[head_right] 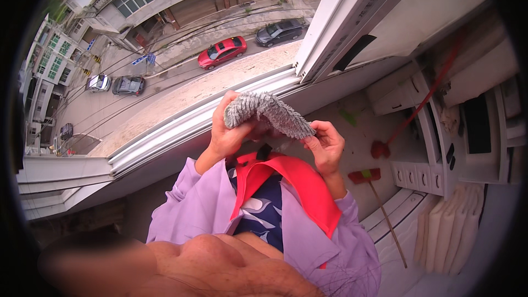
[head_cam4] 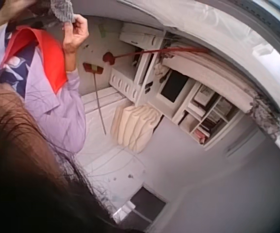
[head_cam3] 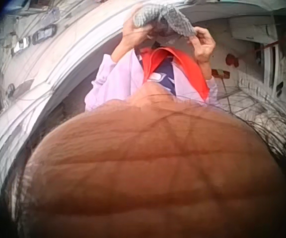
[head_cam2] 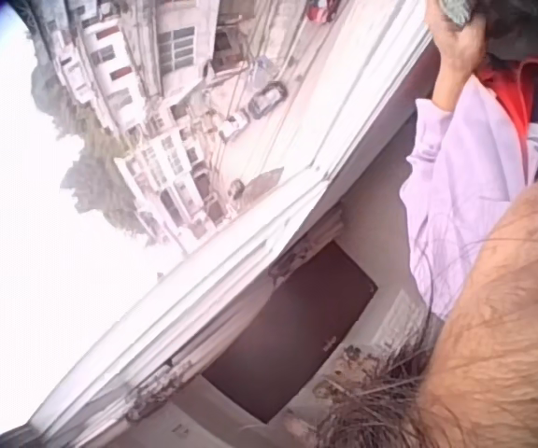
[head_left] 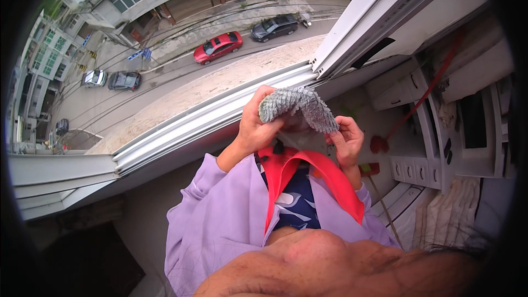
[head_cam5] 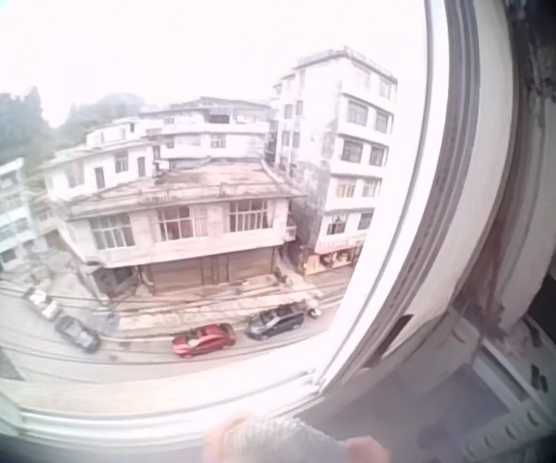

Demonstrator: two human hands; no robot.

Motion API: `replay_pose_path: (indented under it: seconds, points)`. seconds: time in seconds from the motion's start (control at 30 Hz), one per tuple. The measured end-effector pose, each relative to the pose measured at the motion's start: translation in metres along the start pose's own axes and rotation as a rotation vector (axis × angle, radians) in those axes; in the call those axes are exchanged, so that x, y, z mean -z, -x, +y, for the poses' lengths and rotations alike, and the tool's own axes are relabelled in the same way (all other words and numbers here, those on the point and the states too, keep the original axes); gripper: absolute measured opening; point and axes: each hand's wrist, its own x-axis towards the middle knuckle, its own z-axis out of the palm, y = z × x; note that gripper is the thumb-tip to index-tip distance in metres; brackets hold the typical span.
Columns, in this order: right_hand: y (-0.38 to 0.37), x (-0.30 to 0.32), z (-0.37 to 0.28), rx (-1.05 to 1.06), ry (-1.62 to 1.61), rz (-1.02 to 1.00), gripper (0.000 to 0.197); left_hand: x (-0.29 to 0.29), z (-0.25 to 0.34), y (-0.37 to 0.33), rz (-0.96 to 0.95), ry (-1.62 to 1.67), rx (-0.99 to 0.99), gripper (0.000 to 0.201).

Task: The person cleans the window frame using a scraper tool and a cloth. They scrape along the frame's grooves and wipe the surface repeatedly with a grey cloth.

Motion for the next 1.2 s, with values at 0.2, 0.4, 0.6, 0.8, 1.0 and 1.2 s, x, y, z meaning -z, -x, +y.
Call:
replay_pose_path:
  seconds: [0.2, 0.4, 0.6, 0.8, 1.0, 1.2]
  points:
    - [-0.004, 0.007, -0.003, -0.108, 0.044, -0.158, 0.031, 0.032, 0.028, 0.010, -0.060, -0.099, -0.141, 0.036]
    - [-0.003, 0.006, 0.012, -0.070, 0.115, -0.096, 0.033, 0.037, 0.048, 0.020, -0.078, -0.096, -0.154, 0.036]
    - [-0.011, 0.009, 0.020, 0.234, 0.308, -0.250, 0.023, 0.035, 0.057, 0.027, 0.036, -0.057, -0.089, 0.030]
    - [-0.011, -0.001, 0.033, 0.053, 0.167, 0.027, 0.034, 0.035, 0.066, 0.040, 0.149, -0.095, -0.165, 0.026]
    - [-0.008, -0.029, 0.042, -0.063, 0.228, -0.327, 0.039, 0.030, 0.061, 0.032, 0.171, -0.077, -0.127, 0.029]
    - [-0.011, -0.014, 0.046, 0.063, 0.099, -0.133, 0.040, 0.027, 0.057, 0.025, 0.374, 0.372, -0.137, 0.018]
